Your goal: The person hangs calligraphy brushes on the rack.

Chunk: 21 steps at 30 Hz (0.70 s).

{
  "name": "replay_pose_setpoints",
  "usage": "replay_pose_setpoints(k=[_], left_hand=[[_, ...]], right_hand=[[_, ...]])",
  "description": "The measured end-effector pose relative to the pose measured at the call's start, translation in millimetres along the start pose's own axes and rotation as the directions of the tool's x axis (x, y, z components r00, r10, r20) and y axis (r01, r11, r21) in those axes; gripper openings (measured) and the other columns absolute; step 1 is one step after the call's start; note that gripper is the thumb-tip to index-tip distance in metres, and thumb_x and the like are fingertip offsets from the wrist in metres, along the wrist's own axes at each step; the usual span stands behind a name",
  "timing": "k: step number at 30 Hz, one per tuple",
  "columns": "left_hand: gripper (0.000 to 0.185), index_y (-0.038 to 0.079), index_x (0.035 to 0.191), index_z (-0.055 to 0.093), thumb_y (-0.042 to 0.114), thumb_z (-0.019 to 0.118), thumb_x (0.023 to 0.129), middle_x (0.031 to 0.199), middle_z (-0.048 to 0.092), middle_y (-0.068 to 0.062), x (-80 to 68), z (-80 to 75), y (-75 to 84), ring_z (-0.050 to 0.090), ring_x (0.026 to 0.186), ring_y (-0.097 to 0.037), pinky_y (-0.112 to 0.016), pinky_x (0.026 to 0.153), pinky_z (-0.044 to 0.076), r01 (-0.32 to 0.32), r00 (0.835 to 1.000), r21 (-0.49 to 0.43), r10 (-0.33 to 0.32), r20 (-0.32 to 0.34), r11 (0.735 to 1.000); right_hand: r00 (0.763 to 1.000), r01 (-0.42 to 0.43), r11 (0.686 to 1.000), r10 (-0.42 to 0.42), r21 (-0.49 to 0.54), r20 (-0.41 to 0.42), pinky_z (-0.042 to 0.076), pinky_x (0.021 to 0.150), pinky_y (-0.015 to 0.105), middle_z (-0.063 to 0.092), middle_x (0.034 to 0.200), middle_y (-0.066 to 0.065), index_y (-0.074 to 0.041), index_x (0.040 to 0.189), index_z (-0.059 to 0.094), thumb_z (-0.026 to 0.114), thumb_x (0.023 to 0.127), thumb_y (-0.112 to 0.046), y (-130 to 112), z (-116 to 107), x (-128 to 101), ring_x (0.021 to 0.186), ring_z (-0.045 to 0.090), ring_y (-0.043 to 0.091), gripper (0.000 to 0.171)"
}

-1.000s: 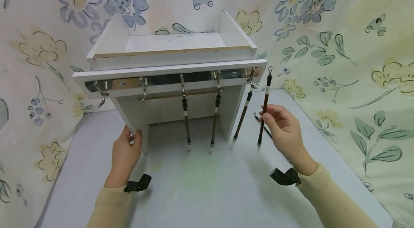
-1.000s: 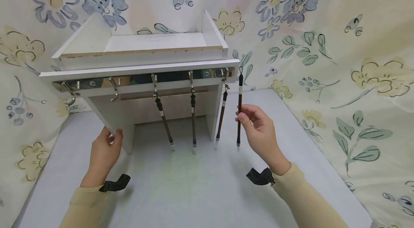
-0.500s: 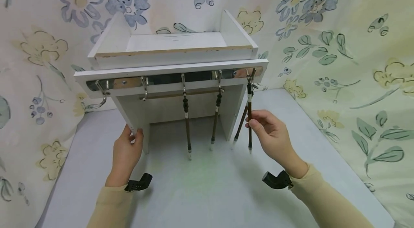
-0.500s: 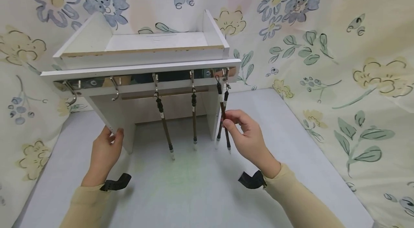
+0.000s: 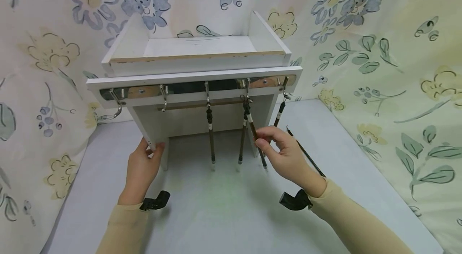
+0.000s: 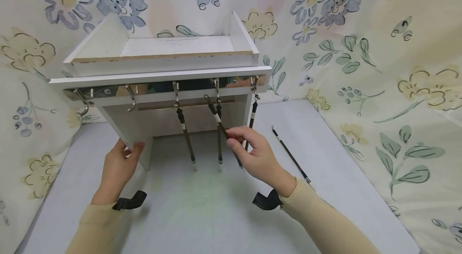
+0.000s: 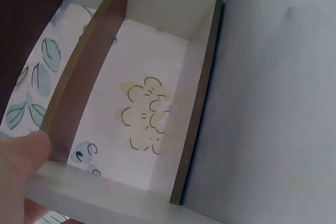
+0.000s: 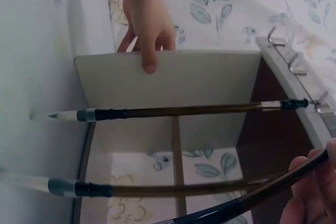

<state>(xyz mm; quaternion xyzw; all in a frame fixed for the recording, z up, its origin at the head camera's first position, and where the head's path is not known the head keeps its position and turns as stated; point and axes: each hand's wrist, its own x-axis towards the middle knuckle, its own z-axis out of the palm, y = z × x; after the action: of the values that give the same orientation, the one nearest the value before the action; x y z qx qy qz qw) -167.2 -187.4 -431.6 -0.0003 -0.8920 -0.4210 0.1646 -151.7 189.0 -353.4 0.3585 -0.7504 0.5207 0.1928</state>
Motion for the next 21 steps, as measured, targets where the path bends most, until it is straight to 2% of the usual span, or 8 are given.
replay_pose_setpoints(k=[3, 12, 21], left_hand=[[0.046, 0.008, 0.137, 0.049, 0.035, 0.052, 0.100, 0.131, 0.056, -0.024, 0.7, 1.5, -0.6, 0.061, 0.104, -0.047, -0.056, 0.070, 0.054, -0.003, 1.000, 0.018, 0.003, -0.004, 1.000], [0.039, 0.005, 0.131, 0.053, 0.028, 0.051, 0.100, 0.118, 0.063, -0.025, -1.5, 4.4, -1.1, 0.065, 0.097, -0.043, -0.051, 0.062, 0.055, -0.014, 0.999, 0.041, 0.016, -0.042, 0.999], [0.039, 0.003, 0.132, 0.051, 0.026, 0.051, 0.100, 0.123, 0.060, -0.026, -2.4, 3.8, 0.5, 0.064, 0.098, -0.045, -0.053, 0.062, 0.055, -0.016, 0.999, 0.046, 0.018, -0.047, 0.999]], right_hand=[[1.000, 0.009, 1.000, -0.009, 0.000, 0.029, 0.049, 0.073, 0.027, 0.064, 0.095, 0.003, -0.009, 0.113, 0.065, 0.063, 0.092, 0.000, 0, 7, 0, 0.085, 0.057, 0.015, 0.023], [0.989, -0.030, 0.999, 0.028, 0.013, 0.144, 0.049, 0.070, 0.030, 0.065, 0.102, 0.002, -0.009, 0.116, 0.065, 0.063, 0.089, 0.007, 0, 27, 4, 0.086, 0.058, 0.013, 0.031], [0.976, -0.087, 0.996, 0.085, 0.002, 0.200, 0.051, 0.071, 0.033, 0.066, 0.102, 0.004, -0.009, 0.117, 0.065, 0.063, 0.093, -0.002, -1, 41, 11, 0.083, 0.058, 0.013, 0.025]])
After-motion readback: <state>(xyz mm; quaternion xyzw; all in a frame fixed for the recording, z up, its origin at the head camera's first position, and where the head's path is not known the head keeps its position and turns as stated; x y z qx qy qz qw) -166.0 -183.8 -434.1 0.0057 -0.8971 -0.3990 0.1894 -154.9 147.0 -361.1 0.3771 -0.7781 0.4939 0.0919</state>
